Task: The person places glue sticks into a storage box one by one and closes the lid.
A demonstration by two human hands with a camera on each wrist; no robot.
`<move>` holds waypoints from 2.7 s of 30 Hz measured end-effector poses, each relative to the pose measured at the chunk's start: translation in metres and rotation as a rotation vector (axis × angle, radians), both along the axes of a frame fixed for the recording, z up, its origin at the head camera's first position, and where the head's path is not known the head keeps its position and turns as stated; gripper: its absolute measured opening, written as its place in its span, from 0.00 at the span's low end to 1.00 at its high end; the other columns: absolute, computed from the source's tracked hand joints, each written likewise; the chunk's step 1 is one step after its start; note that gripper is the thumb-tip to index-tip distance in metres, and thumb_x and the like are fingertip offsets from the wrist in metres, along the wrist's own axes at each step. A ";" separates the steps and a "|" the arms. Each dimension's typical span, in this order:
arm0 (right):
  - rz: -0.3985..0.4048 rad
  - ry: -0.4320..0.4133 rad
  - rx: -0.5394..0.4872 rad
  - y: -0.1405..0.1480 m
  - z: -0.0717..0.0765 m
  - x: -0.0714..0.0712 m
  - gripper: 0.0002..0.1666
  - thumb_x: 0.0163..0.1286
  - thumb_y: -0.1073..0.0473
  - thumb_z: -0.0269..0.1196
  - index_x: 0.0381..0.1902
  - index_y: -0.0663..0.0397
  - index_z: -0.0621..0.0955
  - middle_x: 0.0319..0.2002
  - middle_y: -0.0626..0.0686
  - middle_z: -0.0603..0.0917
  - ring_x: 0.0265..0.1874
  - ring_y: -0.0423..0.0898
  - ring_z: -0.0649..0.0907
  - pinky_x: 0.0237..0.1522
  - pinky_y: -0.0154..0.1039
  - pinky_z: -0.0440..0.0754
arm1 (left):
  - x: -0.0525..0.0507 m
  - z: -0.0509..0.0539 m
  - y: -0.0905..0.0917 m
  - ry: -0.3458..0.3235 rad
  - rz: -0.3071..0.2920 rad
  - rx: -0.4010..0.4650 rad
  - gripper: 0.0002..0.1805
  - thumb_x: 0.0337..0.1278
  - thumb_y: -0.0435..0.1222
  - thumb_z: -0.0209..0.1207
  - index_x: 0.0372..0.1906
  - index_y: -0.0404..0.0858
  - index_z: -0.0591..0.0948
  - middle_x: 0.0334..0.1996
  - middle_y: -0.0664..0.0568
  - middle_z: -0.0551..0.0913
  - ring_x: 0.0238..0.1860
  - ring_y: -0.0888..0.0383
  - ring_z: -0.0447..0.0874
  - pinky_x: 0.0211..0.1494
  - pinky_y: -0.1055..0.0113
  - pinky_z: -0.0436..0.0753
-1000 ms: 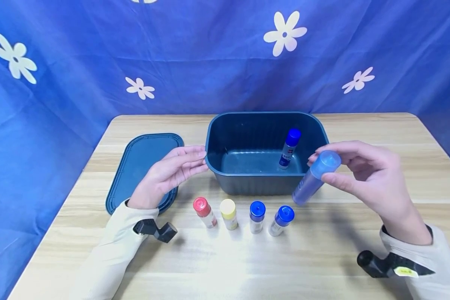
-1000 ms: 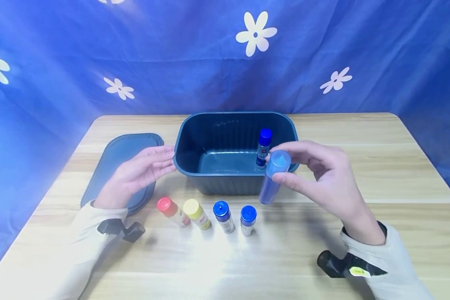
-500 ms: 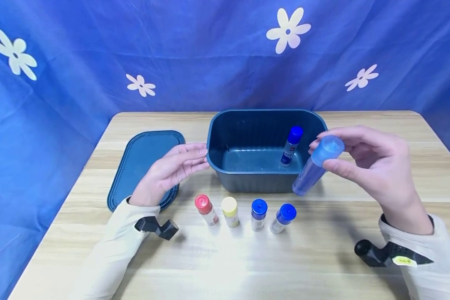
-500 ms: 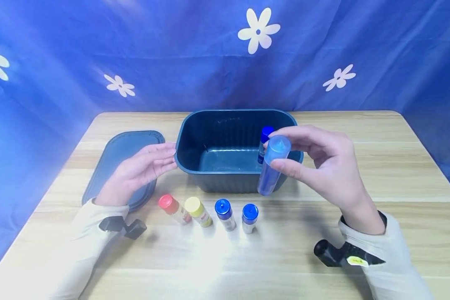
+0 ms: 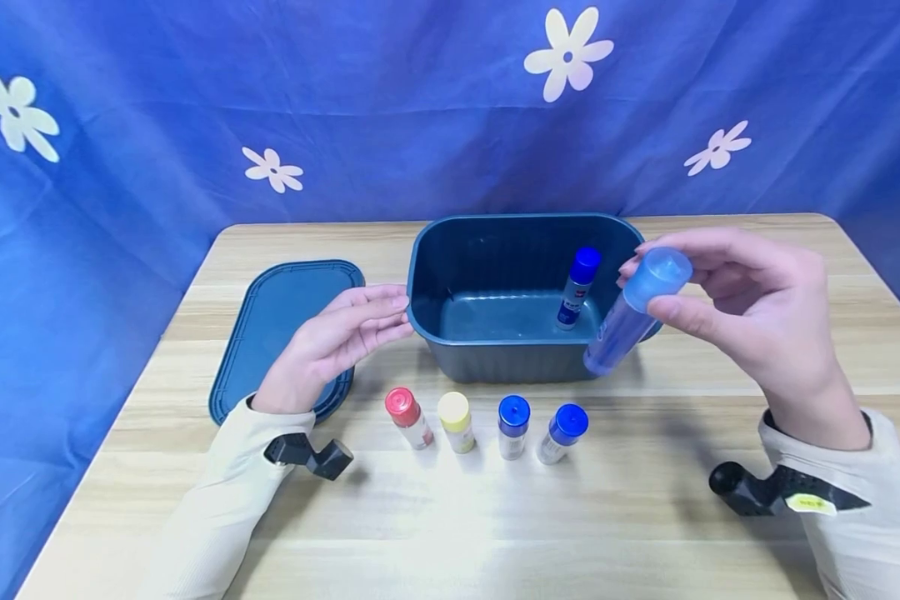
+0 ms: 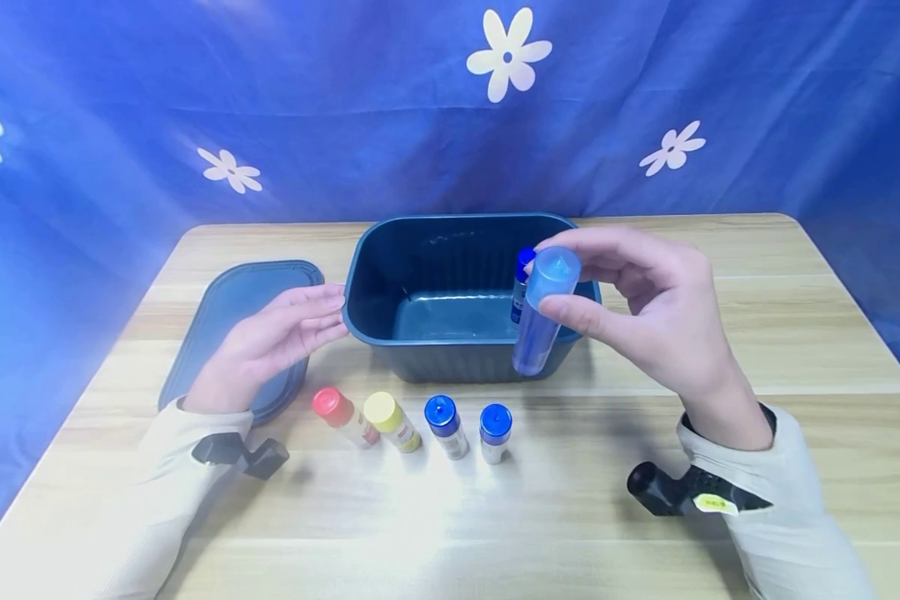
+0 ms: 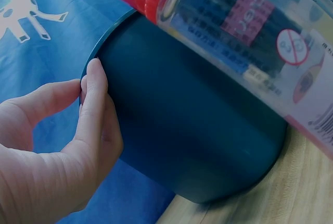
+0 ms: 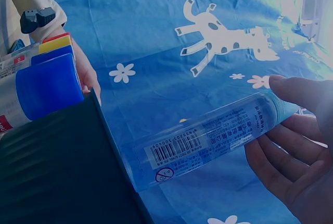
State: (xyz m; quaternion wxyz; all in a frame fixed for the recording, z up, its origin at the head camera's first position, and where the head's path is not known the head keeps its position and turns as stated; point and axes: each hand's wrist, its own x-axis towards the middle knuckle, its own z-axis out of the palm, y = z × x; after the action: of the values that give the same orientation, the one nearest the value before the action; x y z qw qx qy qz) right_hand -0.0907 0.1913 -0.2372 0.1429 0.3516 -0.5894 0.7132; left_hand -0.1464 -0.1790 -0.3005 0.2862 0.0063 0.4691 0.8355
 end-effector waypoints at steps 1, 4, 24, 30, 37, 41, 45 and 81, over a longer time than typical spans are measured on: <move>-0.001 0.000 -0.001 0.000 0.000 0.000 0.22 0.47 0.87 0.64 0.44 0.89 0.74 0.38 0.74 0.82 0.39 0.59 0.86 0.42 0.39 0.85 | 0.000 0.000 0.000 0.007 -0.006 0.003 0.09 0.65 0.23 0.53 0.44 0.32 0.82 0.40 0.44 0.86 0.43 0.54 0.87 0.52 0.62 0.83; -0.005 0.007 0.000 0.001 0.000 0.000 0.22 0.47 0.87 0.64 0.43 0.89 0.74 0.38 0.74 0.82 0.38 0.58 0.86 0.42 0.39 0.85 | 0.000 0.000 0.001 0.024 -0.030 0.025 0.09 0.65 0.23 0.52 0.44 0.31 0.82 0.40 0.44 0.86 0.42 0.54 0.87 0.52 0.62 0.83; -0.052 0.023 0.027 0.004 0.005 -0.004 0.22 0.49 0.85 0.65 0.44 0.88 0.75 0.38 0.73 0.82 0.37 0.57 0.86 0.39 0.37 0.86 | -0.001 -0.003 0.000 0.038 -0.067 0.108 0.10 0.65 0.22 0.52 0.46 0.28 0.81 0.41 0.41 0.86 0.44 0.52 0.86 0.52 0.62 0.83; -0.071 0.021 0.040 0.003 0.006 -0.003 0.21 0.49 0.84 0.66 0.44 0.87 0.75 0.38 0.71 0.83 0.37 0.55 0.87 0.38 0.36 0.85 | 0.000 -0.002 0.000 0.045 -0.059 0.077 0.10 0.66 0.22 0.51 0.45 0.30 0.82 0.40 0.43 0.86 0.43 0.53 0.87 0.52 0.62 0.83; -0.107 0.023 0.064 0.002 0.006 -0.004 0.21 0.51 0.81 0.67 0.45 0.85 0.76 0.39 0.67 0.85 0.36 0.53 0.87 0.38 0.34 0.85 | -0.001 -0.003 0.000 0.072 -0.063 0.058 0.09 0.65 0.23 0.53 0.47 0.29 0.80 0.41 0.42 0.86 0.43 0.53 0.86 0.51 0.63 0.83; -0.137 0.027 0.087 0.002 0.006 -0.005 0.22 0.51 0.79 0.68 0.45 0.83 0.77 0.39 0.66 0.85 0.36 0.52 0.87 0.38 0.34 0.85 | -0.002 -0.004 0.001 0.087 -0.072 0.055 0.11 0.66 0.23 0.52 0.50 0.28 0.78 0.43 0.41 0.85 0.45 0.52 0.86 0.52 0.63 0.83; -0.137 0.029 0.090 0.002 0.006 -0.006 0.22 0.51 0.80 0.68 0.45 0.83 0.77 0.39 0.66 0.85 0.36 0.52 0.87 0.40 0.34 0.85 | -0.002 -0.003 0.002 0.081 -0.075 0.072 0.10 0.66 0.22 0.51 0.49 0.28 0.79 0.43 0.41 0.85 0.46 0.52 0.86 0.53 0.62 0.82; -0.184 0.004 0.073 -0.003 -0.002 -0.017 0.21 0.53 0.81 0.66 0.47 0.79 0.78 0.40 0.62 0.86 0.35 0.50 0.86 0.38 0.32 0.84 | 0.001 -0.002 -0.003 0.097 -0.074 0.087 0.09 0.65 0.23 0.53 0.44 0.31 0.82 0.40 0.44 0.86 0.42 0.54 0.87 0.52 0.64 0.83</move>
State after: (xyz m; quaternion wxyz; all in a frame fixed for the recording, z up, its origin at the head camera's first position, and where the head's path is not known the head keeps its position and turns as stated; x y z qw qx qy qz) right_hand -0.1075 0.1879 -0.2391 0.1964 0.3025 -0.6444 0.6743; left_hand -0.1458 -0.1815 -0.3029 0.2934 0.0767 0.4450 0.8426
